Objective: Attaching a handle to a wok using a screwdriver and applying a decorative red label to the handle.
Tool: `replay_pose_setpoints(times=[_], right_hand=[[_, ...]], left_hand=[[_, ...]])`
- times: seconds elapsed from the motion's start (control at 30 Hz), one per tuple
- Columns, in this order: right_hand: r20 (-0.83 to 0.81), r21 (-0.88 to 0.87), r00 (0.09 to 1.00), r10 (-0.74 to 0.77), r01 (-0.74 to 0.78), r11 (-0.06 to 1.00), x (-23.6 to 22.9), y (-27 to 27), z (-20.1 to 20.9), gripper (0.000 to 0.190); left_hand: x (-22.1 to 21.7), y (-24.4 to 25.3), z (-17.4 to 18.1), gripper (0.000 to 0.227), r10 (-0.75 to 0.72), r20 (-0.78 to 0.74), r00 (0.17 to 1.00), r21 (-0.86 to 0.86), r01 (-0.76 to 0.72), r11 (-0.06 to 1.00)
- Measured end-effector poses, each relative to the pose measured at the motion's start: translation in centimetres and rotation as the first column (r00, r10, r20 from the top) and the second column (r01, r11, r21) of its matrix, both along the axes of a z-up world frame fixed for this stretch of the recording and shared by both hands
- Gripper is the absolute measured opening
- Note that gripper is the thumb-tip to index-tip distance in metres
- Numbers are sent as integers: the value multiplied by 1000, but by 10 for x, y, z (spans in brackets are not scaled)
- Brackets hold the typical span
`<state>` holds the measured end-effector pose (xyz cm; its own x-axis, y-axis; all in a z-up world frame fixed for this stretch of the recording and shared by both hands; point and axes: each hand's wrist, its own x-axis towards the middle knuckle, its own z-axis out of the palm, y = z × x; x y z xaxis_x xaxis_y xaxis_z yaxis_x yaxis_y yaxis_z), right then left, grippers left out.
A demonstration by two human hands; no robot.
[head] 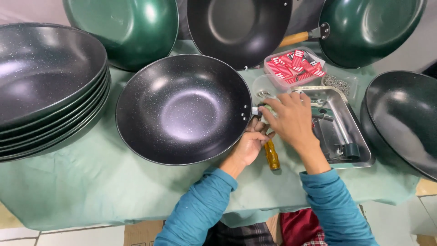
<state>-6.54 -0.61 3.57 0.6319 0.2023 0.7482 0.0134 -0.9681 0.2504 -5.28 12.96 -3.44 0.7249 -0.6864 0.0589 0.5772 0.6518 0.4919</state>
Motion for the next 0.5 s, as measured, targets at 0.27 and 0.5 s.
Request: replay_pose_setpoints(times=[0.27, 0.5], right_hand=[[-575, 544, 812, -102, 472, 694, -43, -52, 60, 50], [-166, 31, 913, -372, 382, 924, -18, -46, -6, 39]], left_hand=[[17, -22, -56, 94, -72, 68, 995, 41, 69, 997], [17, -9, -36, 95, -16, 33, 999, 16, 15, 1000]])
